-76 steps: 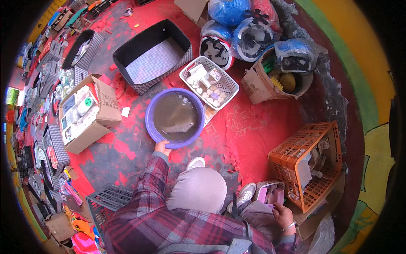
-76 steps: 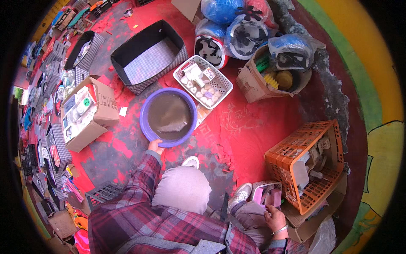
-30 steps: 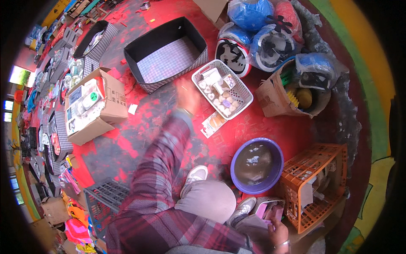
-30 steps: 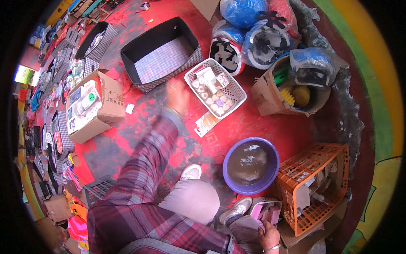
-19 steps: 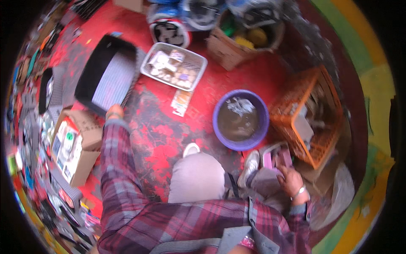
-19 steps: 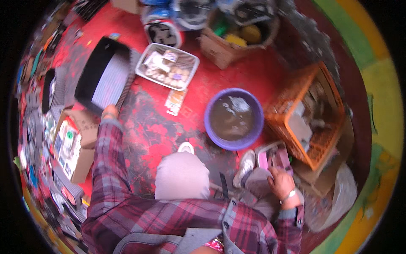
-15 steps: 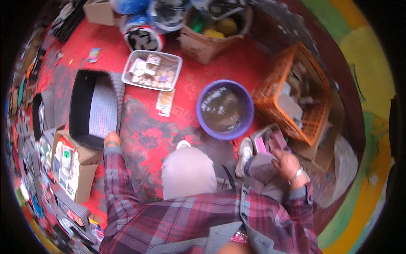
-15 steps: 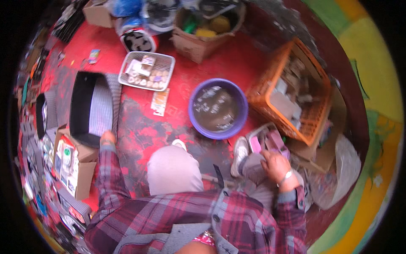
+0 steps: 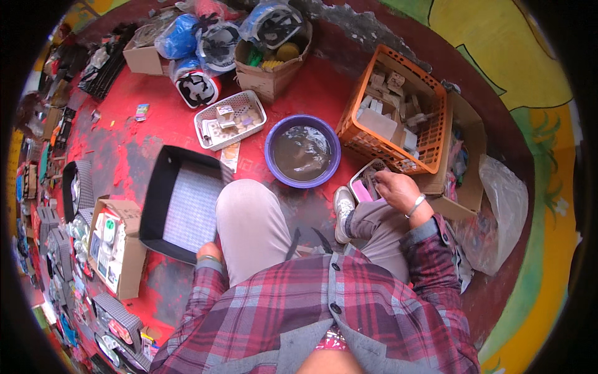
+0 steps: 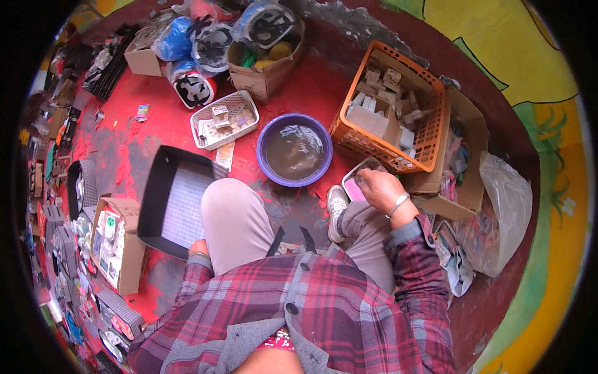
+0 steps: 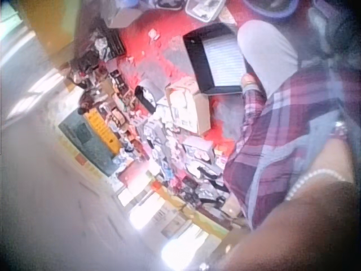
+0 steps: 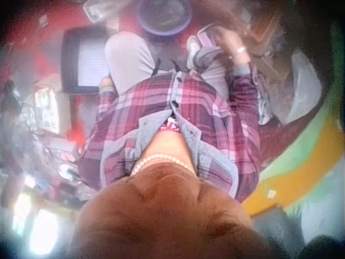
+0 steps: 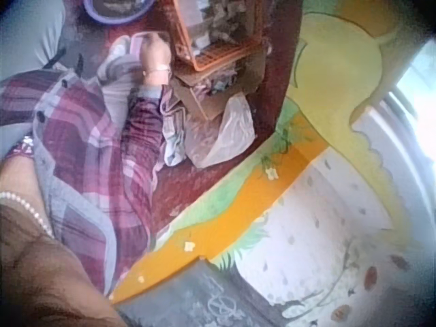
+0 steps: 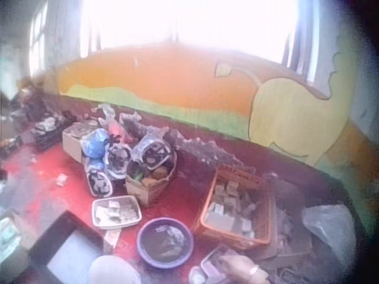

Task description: The person cleans small boxed items with a cloth and sorts them into a larger orange crate and a black tray while sitting on the floor.

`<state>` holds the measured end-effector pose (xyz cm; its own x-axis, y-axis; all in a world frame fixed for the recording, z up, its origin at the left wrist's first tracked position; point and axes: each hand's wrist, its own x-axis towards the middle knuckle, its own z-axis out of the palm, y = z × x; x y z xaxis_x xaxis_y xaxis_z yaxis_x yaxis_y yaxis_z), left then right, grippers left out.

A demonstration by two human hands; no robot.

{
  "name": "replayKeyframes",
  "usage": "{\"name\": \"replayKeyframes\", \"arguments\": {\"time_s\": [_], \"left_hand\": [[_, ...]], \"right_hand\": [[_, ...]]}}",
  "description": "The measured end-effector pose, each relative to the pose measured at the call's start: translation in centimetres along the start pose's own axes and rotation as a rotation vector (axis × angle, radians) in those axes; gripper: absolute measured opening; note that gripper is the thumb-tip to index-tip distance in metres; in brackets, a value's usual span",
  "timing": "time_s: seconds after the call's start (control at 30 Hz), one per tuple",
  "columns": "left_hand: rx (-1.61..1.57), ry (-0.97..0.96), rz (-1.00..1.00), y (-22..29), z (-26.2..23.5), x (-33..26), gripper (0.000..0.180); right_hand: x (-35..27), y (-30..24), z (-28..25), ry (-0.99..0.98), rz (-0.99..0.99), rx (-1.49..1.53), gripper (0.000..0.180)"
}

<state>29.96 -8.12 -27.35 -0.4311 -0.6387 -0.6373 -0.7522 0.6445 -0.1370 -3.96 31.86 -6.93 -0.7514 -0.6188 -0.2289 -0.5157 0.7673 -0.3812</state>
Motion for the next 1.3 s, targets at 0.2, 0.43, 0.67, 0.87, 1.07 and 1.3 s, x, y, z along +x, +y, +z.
{"name": "replayKeyframes", "arguments": {"time_s": [0.2,0.43,0.67,0.87,1.07,1.3], "left_hand": [[-0.152,-0.335,0.260,1.8,4.3,-7.9,0.032],[-0.235,-0.573,0.323,-4.1,6.2,-7.7,0.030],[-0.495,0.029,0.399,2.1,-9.8,2.9,0.026],[-1.208,-0.647,0.263,17.2,-14.9,14.3,0.046],[-1.108,-0.915,0.098,25.2,-6.0,22.4,0.044],[-1.360,-0.741,0.104,28.1,3.6,25.9,0.033]], "right_hand": [[7.1,1.7,3.8,-0.218,-0.035,0.176,0.036],[16.3,4.2,17.3,-0.131,0.155,0.367,0.064],[21.3,2.4,23.5,-0.382,0.308,-0.031,0.105],[26.7,0.6,28.6,-0.427,0.322,-0.009,0.109],[26.4,4.0,36.0,-0.537,0.225,-0.180,0.057],[25.7,3.7,26.2,-0.409,0.453,0.781,0.042]]}}
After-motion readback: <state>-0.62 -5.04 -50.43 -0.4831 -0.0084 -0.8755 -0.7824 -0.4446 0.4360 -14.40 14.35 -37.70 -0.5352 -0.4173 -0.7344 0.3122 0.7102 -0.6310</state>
